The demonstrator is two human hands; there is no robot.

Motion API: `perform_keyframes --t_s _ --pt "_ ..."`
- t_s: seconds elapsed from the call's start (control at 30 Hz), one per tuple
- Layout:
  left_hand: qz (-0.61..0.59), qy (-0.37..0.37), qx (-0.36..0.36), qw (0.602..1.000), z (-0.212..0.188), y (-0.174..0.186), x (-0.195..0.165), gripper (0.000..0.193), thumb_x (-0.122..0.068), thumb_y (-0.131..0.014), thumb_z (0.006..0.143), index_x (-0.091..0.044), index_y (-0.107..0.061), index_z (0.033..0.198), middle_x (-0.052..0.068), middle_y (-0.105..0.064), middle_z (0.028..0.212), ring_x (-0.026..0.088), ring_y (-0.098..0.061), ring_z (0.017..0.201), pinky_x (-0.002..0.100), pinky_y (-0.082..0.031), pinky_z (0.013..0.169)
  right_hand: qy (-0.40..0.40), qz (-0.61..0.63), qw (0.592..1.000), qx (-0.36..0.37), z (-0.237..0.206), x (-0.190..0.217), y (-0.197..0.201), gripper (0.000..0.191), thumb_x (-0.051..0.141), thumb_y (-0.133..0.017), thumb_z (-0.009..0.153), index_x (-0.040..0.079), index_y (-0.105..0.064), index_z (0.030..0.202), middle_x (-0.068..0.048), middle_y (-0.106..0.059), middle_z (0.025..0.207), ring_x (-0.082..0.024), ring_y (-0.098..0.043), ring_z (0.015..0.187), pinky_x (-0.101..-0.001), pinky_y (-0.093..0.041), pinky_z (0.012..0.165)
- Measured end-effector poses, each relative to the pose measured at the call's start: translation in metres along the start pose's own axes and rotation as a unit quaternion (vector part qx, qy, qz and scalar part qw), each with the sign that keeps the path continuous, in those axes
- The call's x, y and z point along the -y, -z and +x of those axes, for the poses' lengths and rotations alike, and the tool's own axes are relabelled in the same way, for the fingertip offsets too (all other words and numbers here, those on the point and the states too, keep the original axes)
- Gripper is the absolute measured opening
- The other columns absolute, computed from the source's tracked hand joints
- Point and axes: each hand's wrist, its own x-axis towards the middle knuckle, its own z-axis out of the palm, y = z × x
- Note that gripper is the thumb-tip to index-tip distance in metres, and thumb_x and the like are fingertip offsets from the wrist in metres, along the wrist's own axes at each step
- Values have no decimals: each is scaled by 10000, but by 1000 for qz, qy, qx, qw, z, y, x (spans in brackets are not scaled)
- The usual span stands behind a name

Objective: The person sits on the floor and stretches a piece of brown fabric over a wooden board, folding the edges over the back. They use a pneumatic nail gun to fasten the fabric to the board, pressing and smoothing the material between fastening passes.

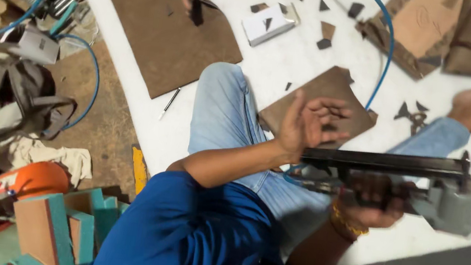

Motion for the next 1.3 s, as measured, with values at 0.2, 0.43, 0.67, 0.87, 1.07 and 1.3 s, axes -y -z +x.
perform_keyframes --t_s 0.2,0.43,0.67,0.87,1.07,1.3 --pt "272 -2 -38 961 50 89 55 523 -463 -537 1083 -2 -662 1297 140 -704 1197 227 -660 1071 365 -553 911 59 -380 918 94 58 61 -109 327 230 -677 998 72 -619 1278 -109 -610 910 -190 -517 728 -335 -430 672" --pt "850 2 -76 521 2 163 66 599 -328 -762 828 -70 -629 1352 228 -445 1479 462 -404 1377 603 -347 1127 110 -862 321 378 154 73 -233 489 39 -894 692 -4 -659 1119 -229 -670 1121 -417 -668 1000 -469 -541 853" --pt "915 51 50 396 4 139 135 955 -276 -758 740 -208 -326 1589 203 -139 1678 541 -49 1521 833 -62 1101 90 -862 150 475 198 -3 -126 193 86 -671 867 81 -665 1060 -77 -613 915 -286 -628 880 -410 -474 816" --pt "922 98 18 375 32 117 143 1057 -128 -756 728 -329 -236 1627 157 -67 1695 517 -38 1521 899 -58 1015 84 -905 32 416 218 1 -1 94 159 -623 946 140 -672 1025 -44 -636 918 -253 -633 894 -412 -461 838" --pt "881 155 106 433 27 67 33 1126 -154 -822 655 -247 -233 1610 215 -32 1683 573 -50 1501 910 -116 1002 85 -916 26 391 235 51 46 118 149 -604 993 139 -679 1084 -34 -648 977 -248 -630 1020 -438 -424 1000" --pt "804 201 106 549 39 45 -98 1142 -44 -757 604 -211 -259 1618 194 -157 1708 483 -165 1541 723 -243 1109 112 -900 54 418 247 32 53 185 156 -601 980 138 -688 1142 -19 -644 982 -248 -613 1085 -441 -419 1072"
